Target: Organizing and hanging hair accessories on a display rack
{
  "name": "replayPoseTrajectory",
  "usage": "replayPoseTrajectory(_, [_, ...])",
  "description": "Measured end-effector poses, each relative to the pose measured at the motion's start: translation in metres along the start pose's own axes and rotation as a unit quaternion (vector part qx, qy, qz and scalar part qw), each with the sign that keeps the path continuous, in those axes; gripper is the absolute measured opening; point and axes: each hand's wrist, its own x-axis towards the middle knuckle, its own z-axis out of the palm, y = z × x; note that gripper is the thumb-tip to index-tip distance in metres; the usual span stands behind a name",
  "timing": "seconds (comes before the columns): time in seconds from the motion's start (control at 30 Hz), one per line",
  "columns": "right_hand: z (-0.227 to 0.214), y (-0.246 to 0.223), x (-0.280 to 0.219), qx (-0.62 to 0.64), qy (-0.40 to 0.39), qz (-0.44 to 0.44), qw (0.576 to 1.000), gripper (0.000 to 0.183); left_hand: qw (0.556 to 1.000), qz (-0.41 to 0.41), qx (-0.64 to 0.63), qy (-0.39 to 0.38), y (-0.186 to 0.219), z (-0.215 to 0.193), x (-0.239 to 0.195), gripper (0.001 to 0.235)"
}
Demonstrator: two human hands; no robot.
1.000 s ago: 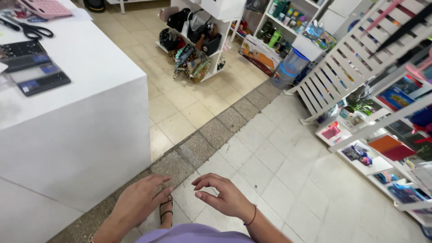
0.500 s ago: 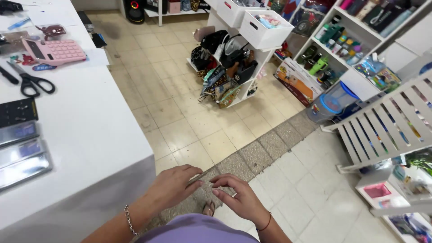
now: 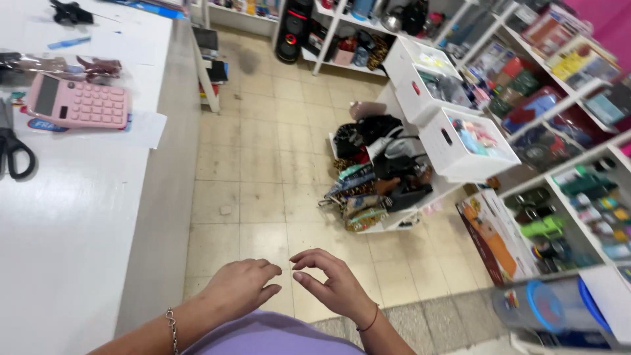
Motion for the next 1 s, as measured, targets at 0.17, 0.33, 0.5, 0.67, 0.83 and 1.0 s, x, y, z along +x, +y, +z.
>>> replayPoseTrajectory(0.17, [-0.023,0.049,0.097,0.044,-0.082,-0.079,0.993,0.011,0.994,-0.102,-0.021,0.026,-0.033,-0.036,0.043,0.036])
replayPoseTrajectory(0.33, [-0.03,0.087,0.205,0.057,-0.145,-0.142,0.978,0.013,0.979,-0.196,-0.021,0.06,-0.095,-0.085,0.09,0.04])
replayPoseTrajectory(0.5, [-0.039,0.103,0.334,0.027,-0.18,-0.179,0.967,0.016,0.962,-0.229,-0.026,0.143,-0.164,-0.151,0.147,0.044])
replayPoseTrajectory(0.67, [-0.033,0.129,0.45,0.059,-0.209,-0.191,0.957,0.016,0.948,-0.259,-0.032,0.184,-0.228,-0.206,0.2,0.041])
replayPoseTrajectory(0.83, [-0.007,0.155,0.569,0.098,-0.26,-0.221,0.935,0.013,0.912,-0.323,-0.03,0.251,-0.291,-0.253,0.225,0.037])
replayPoseTrajectory(1.0, [0.052,0.173,0.703,0.156,-0.296,-0.235,0.913,0.017,0.842,-0.419,-0.053,0.336,-0.362,-0.308,0.238,0.034])
